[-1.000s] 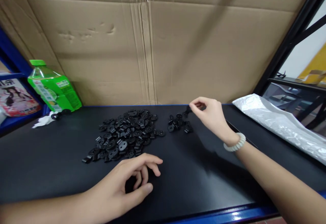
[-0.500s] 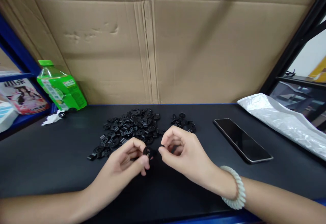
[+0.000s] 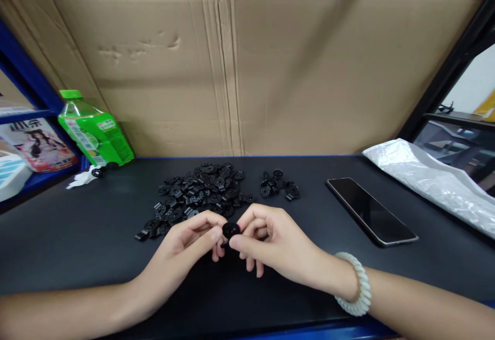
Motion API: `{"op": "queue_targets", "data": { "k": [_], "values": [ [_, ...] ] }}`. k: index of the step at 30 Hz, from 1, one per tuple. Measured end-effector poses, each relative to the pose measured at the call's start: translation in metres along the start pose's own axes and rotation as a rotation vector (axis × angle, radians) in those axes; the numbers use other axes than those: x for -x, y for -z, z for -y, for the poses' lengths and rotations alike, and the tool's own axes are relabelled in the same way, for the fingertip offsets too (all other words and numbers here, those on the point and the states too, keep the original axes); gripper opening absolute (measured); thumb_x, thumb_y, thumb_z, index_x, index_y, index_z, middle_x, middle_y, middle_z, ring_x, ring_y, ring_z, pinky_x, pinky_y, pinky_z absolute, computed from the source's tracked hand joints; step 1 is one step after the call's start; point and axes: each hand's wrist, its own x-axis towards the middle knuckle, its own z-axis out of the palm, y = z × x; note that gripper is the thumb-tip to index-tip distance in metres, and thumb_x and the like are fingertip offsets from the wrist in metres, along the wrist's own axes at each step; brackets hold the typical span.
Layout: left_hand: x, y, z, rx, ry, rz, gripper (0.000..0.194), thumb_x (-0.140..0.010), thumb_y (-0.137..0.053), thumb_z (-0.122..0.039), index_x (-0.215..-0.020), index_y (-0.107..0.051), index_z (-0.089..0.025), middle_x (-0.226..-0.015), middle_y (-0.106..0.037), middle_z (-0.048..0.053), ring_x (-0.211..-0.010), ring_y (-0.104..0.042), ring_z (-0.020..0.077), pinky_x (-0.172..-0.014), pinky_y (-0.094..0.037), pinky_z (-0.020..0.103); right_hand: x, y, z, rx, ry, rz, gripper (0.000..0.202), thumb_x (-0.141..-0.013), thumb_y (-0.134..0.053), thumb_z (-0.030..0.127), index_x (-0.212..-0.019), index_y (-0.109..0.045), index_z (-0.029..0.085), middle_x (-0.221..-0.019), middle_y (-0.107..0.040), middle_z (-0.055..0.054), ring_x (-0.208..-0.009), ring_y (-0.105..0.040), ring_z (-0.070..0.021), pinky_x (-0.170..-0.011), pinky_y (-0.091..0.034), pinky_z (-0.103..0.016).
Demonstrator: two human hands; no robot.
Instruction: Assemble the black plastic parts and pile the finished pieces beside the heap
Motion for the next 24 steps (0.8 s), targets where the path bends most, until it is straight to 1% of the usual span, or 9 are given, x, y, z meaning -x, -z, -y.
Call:
{"op": "queue_targets", "data": {
  "k": [3, 7, 11, 15, 19, 24],
  "values": [
    [0.0011, 0.0, 0.0018, 0.021, -0.009, 0.035, 0.014, -0.084, -0.064, -0.028, -0.09, -0.062, -0.015, -0.074, -0.06, -0.001, -0.068, -0.056, 0.0122, -0.064, -0.047, 0.024, -0.0003, -0.0024, -0.0022, -0.075, 0.006, 0.001, 0.032, -0.081, -0.067, 0.044, -0.078, -0.051, 0.017, -0.059, -0.064, 0.002, -0.046, -0.062, -0.0102, -0.044, -0.05, -0.019],
    [0.0026, 0.0, 0.002, -0.005, 0.018, 0.0, 0.013, -0.084, -0.064, -0.028, -0.082, -0.063, -0.015, -0.067, -0.059, -0.002, -0.064, -0.055, 0.0118, -0.062, -0.046, 0.023, 0.0002, -0.0046, -0.0027, -0.107, -0.005, 0.023, 0.034, -0.082, -0.064, 0.048, -0.076, -0.052, 0.016, -0.058, -0.066, 0.001, -0.046, -0.064, -0.0111, -0.043, -0.05, -0.019],
    [0.0051, 0.0014, -0.0015, -0.038, 0.014, -0.016, 0.014, -0.083, -0.064, -0.027, -0.076, -0.065, -0.015, -0.062, -0.059, -0.002, -0.06, -0.055, 0.0122, -0.059, -0.046, 0.023, -0.0008, -0.004, -0.0037, -0.092, -0.011, 0.021, 0.033, -0.078, -0.069, 0.046, -0.076, -0.056, 0.016, -0.059, -0.065, 0.002, -0.047, -0.062, -0.0098, -0.046, -0.05, -0.019],
    [0.0056, 0.0019, -0.0033, -0.056, 0.022, -0.023, 0.015, -0.083, -0.064, -0.025, -0.073, -0.066, -0.015, -0.06, -0.06, -0.002, -0.057, -0.054, 0.0114, -0.057, -0.045, 0.022, -0.0003, -0.0023, -0.0055, -0.039, 0.011, -0.004, 0.03, -0.08, -0.068, 0.045, -0.077, -0.06, 0.016, -0.061, -0.063, 0.002, -0.05, -0.06, -0.0088, -0.049, -0.05, -0.019],
    [0.0046, 0.0018, -0.0032, -0.074, 0.032, -0.016, 0.015, -0.083, -0.063, -0.025, -0.072, -0.067, -0.015, -0.06, -0.06, -0.002, -0.057, -0.054, 0.011, -0.056, -0.045, 0.022, 0.0023, -0.004, -0.0048, -0.017, 0.016, -0.016, 0.029, -0.081, -0.067, 0.043, -0.074, -0.059, 0.016, -0.061, -0.063, 0.002, -0.049, -0.058, -0.0079, -0.049, -0.05, -0.019],
    [0.0053, 0.0018, -0.0038, -0.094, 0.022, 0.007, 0.016, -0.084, -0.063, -0.026, -0.073, -0.067, -0.015, -0.06, -0.06, -0.002, -0.057, -0.054, 0.0116, -0.057, -0.045, 0.022, 0.0056, -0.0075, -0.0034, 0.003, 0.018, -0.045, 0.026, -0.079, -0.069, 0.038, -0.069, -0.058, 0.017, -0.057, -0.062, 0.003, -0.045, -0.057, -0.0072, -0.046, -0.049, -0.018]
  ]
}}
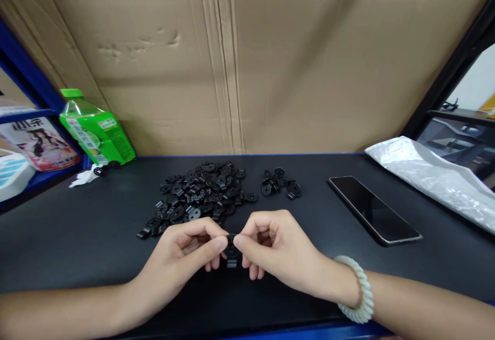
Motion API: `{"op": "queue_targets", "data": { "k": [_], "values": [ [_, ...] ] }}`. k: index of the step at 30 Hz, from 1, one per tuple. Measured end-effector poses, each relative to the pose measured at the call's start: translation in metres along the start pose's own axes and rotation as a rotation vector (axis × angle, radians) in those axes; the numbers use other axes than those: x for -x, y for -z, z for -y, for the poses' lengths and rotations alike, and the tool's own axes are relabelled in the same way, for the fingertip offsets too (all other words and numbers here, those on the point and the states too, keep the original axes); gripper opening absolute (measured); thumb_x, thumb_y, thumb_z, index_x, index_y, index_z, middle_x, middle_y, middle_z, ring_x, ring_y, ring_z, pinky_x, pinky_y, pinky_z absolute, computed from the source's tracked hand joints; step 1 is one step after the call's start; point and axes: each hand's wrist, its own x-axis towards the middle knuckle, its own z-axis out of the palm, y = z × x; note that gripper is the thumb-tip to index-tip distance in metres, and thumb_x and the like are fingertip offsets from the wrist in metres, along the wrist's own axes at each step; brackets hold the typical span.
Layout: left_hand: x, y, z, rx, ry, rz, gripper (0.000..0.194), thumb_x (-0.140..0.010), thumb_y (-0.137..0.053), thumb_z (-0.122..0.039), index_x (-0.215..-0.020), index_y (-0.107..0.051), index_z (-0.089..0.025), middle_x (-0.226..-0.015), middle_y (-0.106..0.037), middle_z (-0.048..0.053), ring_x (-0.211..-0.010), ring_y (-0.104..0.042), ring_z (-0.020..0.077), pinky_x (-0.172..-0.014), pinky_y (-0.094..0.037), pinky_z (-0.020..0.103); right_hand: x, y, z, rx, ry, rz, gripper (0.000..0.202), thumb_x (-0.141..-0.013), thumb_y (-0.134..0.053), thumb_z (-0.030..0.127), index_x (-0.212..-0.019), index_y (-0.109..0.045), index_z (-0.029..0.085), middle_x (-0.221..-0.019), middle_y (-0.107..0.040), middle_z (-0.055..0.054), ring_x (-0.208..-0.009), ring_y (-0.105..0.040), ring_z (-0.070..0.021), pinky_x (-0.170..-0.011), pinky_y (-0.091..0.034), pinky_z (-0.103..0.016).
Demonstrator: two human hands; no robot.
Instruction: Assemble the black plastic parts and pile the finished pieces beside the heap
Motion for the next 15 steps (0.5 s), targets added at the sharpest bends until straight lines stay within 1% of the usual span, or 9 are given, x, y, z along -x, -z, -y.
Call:
{"op": "queue_targets", "data": {
  "k": [6, 8, 10, 13, 15],
  "values": [
    [0.0, -0.002, 0.0, -0.018, -0.037, 0.01, 0.015, -0.086, -0.061, -0.026, -0.078, -0.067, -0.015, -0.065, -0.06, -0.001, -0.061, -0.056, 0.0119, -0.059, -0.047, 0.022, 0.004, -0.001, 0.002, 0.019, 0.028, -0.041, 0.024, -0.08, -0.069, 0.035, -0.068, -0.057, 0.017, -0.056, -0.061, 0.002, -0.044, -0.056, -0.0074, -0.044, -0.048, -0.018],
    [0.0, -0.002, -0.001, -0.022, -0.066, -0.007, 0.011, -0.085, -0.062, -0.025, -0.083, -0.067, -0.015, -0.069, -0.061, -0.001, -0.063, -0.057, 0.0121, -0.06, -0.047, 0.022, 0.003, -0.001, 0.002, 0.022, 0.042, -0.052, 0.024, -0.08, -0.069, 0.034, -0.067, -0.056, 0.017, -0.056, -0.061, 0.003, -0.044, -0.057, -0.0074, -0.044, -0.048, -0.017],
    [0.0, -0.002, -0.003, -0.027, -0.091, -0.034, 0.008, -0.084, -0.063, -0.023, -0.084, -0.067, -0.016, -0.069, -0.061, -0.001, -0.064, -0.057, 0.0118, -0.06, -0.048, 0.022, 0.002, -0.001, 0.002, 0.021, 0.061, -0.057, 0.024, -0.08, -0.07, 0.033, -0.067, -0.057, 0.017, -0.056, -0.061, 0.003, -0.046, -0.057, -0.0073, -0.046, -0.049, -0.017],
    [-0.003, 0.002, -0.006, -0.082, -0.134, -0.052, 0.007, -0.081, -0.065, -0.022, -0.079, -0.066, -0.015, -0.067, -0.061, -0.002, -0.063, -0.057, 0.0115, -0.06, -0.048, 0.021, -0.001, 0.001, 0.001, 0.019, 0.071, -0.029, 0.024, -0.082, -0.068, 0.036, -0.072, -0.06, 0.016, -0.06, -0.061, 0.002, -0.048, -0.058, -0.0074, -0.049, -0.049, -0.018],
    [-0.008, 0.009, -0.009, -0.158, -0.175, -0.058, 0.009, -0.082, -0.064, -0.022, -0.078, -0.067, -0.015, -0.068, -0.063, 0.0, -0.064, -0.059, 0.0126, -0.062, -0.049, 0.022, -0.002, 0.002, 0.001, 0.026, 0.063, -0.001, 0.025, -0.084, -0.064, 0.038, -0.076, -0.062, 0.015, -0.062, -0.062, 0.001, -0.05, -0.059, -0.0076, -0.05, -0.05, -0.018]
  ]
}}
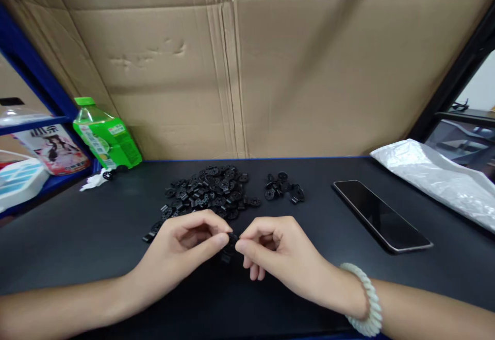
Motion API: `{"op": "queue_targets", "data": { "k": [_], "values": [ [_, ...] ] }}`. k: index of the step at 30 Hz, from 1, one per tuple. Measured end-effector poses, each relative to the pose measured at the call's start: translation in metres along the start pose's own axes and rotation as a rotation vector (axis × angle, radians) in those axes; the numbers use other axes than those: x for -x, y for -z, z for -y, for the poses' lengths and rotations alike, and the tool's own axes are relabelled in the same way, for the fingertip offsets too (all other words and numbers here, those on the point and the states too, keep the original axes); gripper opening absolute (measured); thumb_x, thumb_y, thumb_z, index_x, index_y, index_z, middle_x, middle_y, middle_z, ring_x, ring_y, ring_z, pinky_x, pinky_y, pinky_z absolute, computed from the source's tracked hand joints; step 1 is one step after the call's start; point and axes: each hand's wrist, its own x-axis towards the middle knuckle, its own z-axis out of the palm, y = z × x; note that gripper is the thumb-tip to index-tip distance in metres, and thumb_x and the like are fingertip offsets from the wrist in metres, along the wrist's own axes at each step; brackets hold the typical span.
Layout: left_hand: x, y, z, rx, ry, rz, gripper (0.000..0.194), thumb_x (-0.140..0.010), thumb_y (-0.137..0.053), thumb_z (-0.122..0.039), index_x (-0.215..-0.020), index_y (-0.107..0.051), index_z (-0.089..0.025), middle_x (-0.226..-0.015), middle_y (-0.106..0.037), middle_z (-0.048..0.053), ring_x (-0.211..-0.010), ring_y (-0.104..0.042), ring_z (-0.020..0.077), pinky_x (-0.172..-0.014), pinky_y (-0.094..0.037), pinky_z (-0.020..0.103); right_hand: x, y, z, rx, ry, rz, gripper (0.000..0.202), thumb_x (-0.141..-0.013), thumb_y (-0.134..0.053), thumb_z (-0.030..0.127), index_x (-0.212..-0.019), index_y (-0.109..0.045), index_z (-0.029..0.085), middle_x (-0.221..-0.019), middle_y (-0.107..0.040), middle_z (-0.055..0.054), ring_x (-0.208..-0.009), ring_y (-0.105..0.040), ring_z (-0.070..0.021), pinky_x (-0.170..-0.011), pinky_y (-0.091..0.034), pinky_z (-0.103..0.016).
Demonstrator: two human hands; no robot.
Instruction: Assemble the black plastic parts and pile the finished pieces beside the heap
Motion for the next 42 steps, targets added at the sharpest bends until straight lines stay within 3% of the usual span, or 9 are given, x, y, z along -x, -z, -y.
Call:
{"op": "queue_targets", "data": {
  "k": [6, 12, 16, 21, 23, 26, 31, 37, 42],
  "values": [
    [-0.037, 0.038, 0.006, -0.557, -0.212, -0.178, 0.014, -0.085, -0.059, -0.026, -0.081, -0.068, -0.017, -0.075, -0.069, 0.001, -0.069, -0.062, 0.0153, -0.064, -0.047, 0.024, 0.002, 0.0, -0.002, 0.075, -0.028, 0.064, 0.026, -0.09, -0.057, 0.036, -0.083, -0.067, 0.014, -0.065, -0.062, 0.0, -0.053, -0.06, -0.0085, -0.052, -0.05, -0.019],
    [-0.063, 0.065, 0.02, -0.709, -0.229, -0.248, 0.011, -0.078, -0.061, -0.02, -0.085, -0.069, -0.017, -0.077, -0.065, 0.002, -0.066, -0.055, 0.0168, -0.066, -0.043, 0.029, 0.006, -0.003, -0.002, 0.125, -0.045, 0.112, 0.024, -0.09, -0.055, 0.033, -0.081, -0.067, 0.013, -0.063, -0.062, -0.001, -0.053, -0.06, -0.0084, -0.051, -0.047, -0.018],
    [-0.048, 0.047, 0.012, -0.729, -0.305, -0.31, 0.019, -0.081, -0.055, -0.016, -0.097, -0.064, -0.015, -0.083, -0.058, 0.002, -0.068, -0.049, 0.0156, -0.069, -0.042, 0.029, -0.003, 0.017, 0.012, 0.295, 0.053, -0.023, 0.025, -0.089, -0.055, 0.034, -0.078, -0.066, 0.015, -0.063, -0.062, -0.001, -0.053, -0.059, -0.0096, -0.051, -0.047, -0.019],
    [-0.002, -0.001, 0.0, -0.461, -0.238, 0.213, 0.026, -0.076, -0.055, -0.005, -0.098, -0.063, -0.016, -0.088, -0.06, 0.002, -0.066, -0.051, 0.0117, -0.062, -0.044, 0.022, -0.023, 0.083, 0.028, 0.778, 0.186, -0.402, 0.019, -0.084, -0.057, 0.032, -0.088, -0.068, 0.017, -0.076, -0.069, -0.003, -0.063, -0.064, -0.0144, -0.06, -0.049, -0.025],
    [0.011, -0.013, 0.001, -0.363, -0.167, 0.356, 0.027, -0.076, -0.056, -0.004, -0.099, -0.063, -0.015, -0.092, -0.062, 0.003, -0.066, -0.052, 0.0112, -0.061, -0.045, 0.021, -0.029, 0.107, 0.027, 0.99, 0.118, -0.415, 0.016, -0.082, -0.056, 0.029, -0.083, -0.069, 0.018, -0.076, -0.071, -0.003, -0.068, -0.066, -0.0171, -0.064, -0.048, -0.027],
    [0.018, -0.018, 0.006, -0.311, -0.131, 0.422, 0.027, -0.078, -0.053, -0.003, -0.098, -0.065, -0.016, -0.091, -0.064, 0.003, -0.068, -0.054, 0.0118, -0.063, -0.045, 0.021, -0.035, 0.127, 0.02, 1.11, 0.007, -0.38, 0.018, -0.08, -0.055, 0.03, -0.075, -0.068, 0.019, -0.072, -0.071, -0.002, -0.067, -0.066, -0.018, -0.062, -0.047, -0.028],
    [0.014, -0.017, 0.009, -0.286, -0.079, 0.391, 0.026, -0.079, -0.052, -0.002, -0.095, -0.066, -0.016, -0.089, -0.065, 0.003, -0.068, -0.055, 0.0119, -0.063, -0.045, 0.022, -0.037, 0.126, 0.012, 1.098, -0.057, -0.303, 0.024, -0.078, -0.059, 0.041, -0.068, -0.066, 0.02, -0.064, -0.07, -0.001, -0.06, -0.065, -0.0181, -0.056, -0.045, -0.027],
    [0.012, -0.017, 0.005, -0.194, -0.028, 0.366, 0.024, -0.077, -0.053, -0.002, -0.091, -0.068, -0.014, -0.086, -0.067, 0.003, -0.068, -0.055, 0.012, -0.063, -0.044, 0.023, -0.029, 0.112, 0.023, 1.04, -0.039, -0.243, 0.016, -0.078, -0.061, 0.032, -0.069, -0.066, 0.019, -0.062, -0.068, 0.0, -0.059, -0.064, -0.0147, -0.056, -0.046, -0.024],
    [0.007, -0.016, 0.007, 0.0, 0.1, 0.329, 0.021, -0.08, -0.054, -0.009, -0.098, -0.065, -0.012, -0.088, -0.068, 0.005, -0.067, -0.056, 0.0119, -0.063, -0.046, 0.024, -0.023, 0.091, 0.03, 0.686, 0.025, -0.313, 0.027, -0.08, -0.063, 0.042, -0.082, -0.07, 0.016, -0.072, -0.068, -0.004, -0.058, -0.06, -0.0136, -0.049, -0.047, -0.023]
  ]
}}
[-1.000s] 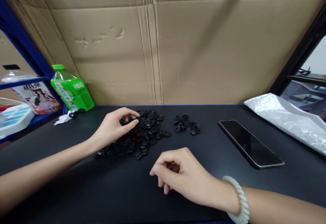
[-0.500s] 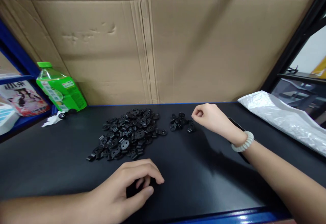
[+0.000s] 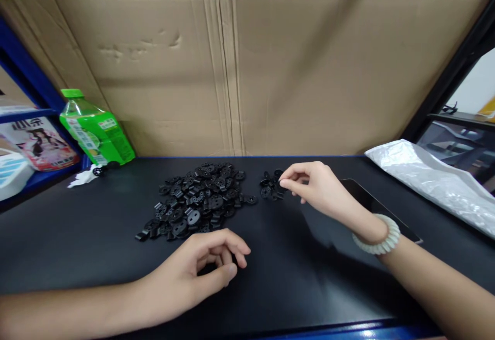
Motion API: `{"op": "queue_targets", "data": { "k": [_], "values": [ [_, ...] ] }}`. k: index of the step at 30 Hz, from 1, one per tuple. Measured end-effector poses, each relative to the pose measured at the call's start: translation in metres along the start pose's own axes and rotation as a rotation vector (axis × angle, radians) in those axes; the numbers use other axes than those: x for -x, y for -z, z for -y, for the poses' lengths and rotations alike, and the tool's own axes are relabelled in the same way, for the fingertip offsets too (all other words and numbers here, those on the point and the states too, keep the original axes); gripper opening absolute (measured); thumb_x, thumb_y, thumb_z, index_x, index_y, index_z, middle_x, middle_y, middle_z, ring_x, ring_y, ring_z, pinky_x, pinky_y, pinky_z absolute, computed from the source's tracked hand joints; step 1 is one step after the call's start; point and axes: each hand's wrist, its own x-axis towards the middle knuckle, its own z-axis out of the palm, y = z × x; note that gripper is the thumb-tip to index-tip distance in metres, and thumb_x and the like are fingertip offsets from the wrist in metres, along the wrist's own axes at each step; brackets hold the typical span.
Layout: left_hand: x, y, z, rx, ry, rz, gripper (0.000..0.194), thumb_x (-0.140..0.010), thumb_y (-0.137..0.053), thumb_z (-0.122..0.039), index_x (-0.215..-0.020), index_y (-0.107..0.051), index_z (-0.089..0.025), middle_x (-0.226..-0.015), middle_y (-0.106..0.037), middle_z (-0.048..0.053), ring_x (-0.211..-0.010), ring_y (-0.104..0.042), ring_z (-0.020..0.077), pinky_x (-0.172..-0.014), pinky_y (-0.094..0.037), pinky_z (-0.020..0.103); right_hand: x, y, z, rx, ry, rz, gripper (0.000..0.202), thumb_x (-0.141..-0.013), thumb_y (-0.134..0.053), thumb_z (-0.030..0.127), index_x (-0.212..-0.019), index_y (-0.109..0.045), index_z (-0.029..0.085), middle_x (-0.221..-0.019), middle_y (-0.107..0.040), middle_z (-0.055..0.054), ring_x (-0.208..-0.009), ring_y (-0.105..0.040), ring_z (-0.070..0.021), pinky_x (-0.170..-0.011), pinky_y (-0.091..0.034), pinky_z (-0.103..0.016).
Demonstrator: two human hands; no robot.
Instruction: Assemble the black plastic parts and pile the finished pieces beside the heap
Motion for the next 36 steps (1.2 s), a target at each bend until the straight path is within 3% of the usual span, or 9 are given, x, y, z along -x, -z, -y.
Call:
{"op": "queue_targets", "data": {
  "k": [3, 6, 11, 17, 24, 29, 36],
  "values": [
    [-0.002, 0.0, 0.002, 0.067, 0.033, 0.003, 0.019, -0.08, -0.056, -0.011, -0.097, -0.064, -0.013, -0.088, -0.067, 0.004, -0.068, -0.057, 0.012, -0.066, -0.047, 0.026, 0.005, -0.011, 0.005, -0.253, -0.075, 0.008, 0.031, -0.078, -0.067, 0.044, -0.087, -0.071, 0.015, -0.072, -0.065, -0.004, -0.055, -0.057, -0.0113, -0.047, -0.049, -0.022],
    [-0.004, 0.0, 0.004, 0.164, 0.083, -0.005, 0.019, -0.081, -0.058, -0.015, -0.099, -0.063, -0.014, -0.087, -0.065, 0.004, -0.067, -0.058, 0.0119, -0.068, -0.049, 0.028, 0.013, -0.026, 0.012, -0.458, -0.057, -0.002, 0.029, -0.076, -0.07, 0.04, -0.09, -0.072, 0.015, -0.082, -0.066, -0.005, -0.063, -0.06, -0.0119, -0.051, -0.052, -0.022],
    [-0.007, 0.002, 0.004, 0.331, 0.14, -0.05, 0.025, -0.08, -0.065, -0.029, -0.099, -0.059, -0.014, -0.088, -0.061, 0.002, -0.066, -0.059, 0.0118, -0.069, -0.049, 0.029, 0.035, -0.051, 0.03, -0.539, 0.048, 0.126, 0.017, -0.081, -0.068, 0.031, -0.092, -0.07, 0.019, -0.079, -0.066, -0.001, -0.057, -0.058, -0.009, -0.055, -0.053, -0.023],
    [-0.007, 0.003, 0.003, 0.41, 0.115, -0.108, 0.027, -0.078, -0.07, -0.037, -0.083, -0.058, -0.013, -0.068, -0.057, -0.003, -0.063, -0.055, 0.0107, -0.063, -0.047, 0.024, 0.047, -0.061, 0.035, -0.649, 0.017, 0.21, 0.013, -0.08, -0.071, 0.03, -0.078, -0.067, 0.018, -0.069, -0.061, 0.002, -0.054, -0.054, -0.0066, -0.053, -0.048, -0.019],
    [-0.001, 0.005, 0.005, 0.316, 0.077, -0.164, 0.02, -0.086, -0.063, -0.031, -0.076, -0.064, -0.014, -0.067, -0.062, -0.001, -0.06, -0.056, 0.011, -0.06, -0.046, 0.023, 0.048, -0.073, 0.034, -0.68, -0.07, 0.207, 0.021, -0.079, -0.07, 0.037, -0.084, -0.064, 0.018, -0.069, -0.057, 0.003, -0.052, -0.052, -0.0069, -0.049, -0.049, -0.02],
    [0.003, 0.006, 0.004, 0.19, 0.045, -0.211, 0.021, -0.088, -0.061, -0.03, -0.074, -0.066, -0.015, -0.064, -0.062, 0.0, -0.059, -0.055, 0.0119, -0.058, -0.045, 0.023, 0.048, -0.078, 0.034, -0.789, -0.124, 0.327, 0.028, -0.076, -0.072, 0.042, -0.082, -0.064, 0.016, -0.064, -0.06, 0.003, -0.046, -0.053, -0.007, -0.043, -0.048, -0.019],
    [0.005, 0.004, 0.003, 0.129, 0.021, -0.226, 0.022, -0.088, -0.06, -0.03, -0.072, -0.066, -0.016, -0.063, -0.062, 0.0, -0.058, -0.056, 0.0123, -0.057, -0.045, 0.023, 0.052, -0.077, 0.032, -0.696, -0.094, 0.256, 0.023, -0.076, -0.073, 0.039, -0.079, -0.069, 0.017, -0.06, -0.062, 0.001, -0.05, -0.057, -0.0093, -0.051, -0.051, -0.021]
  ]
}}
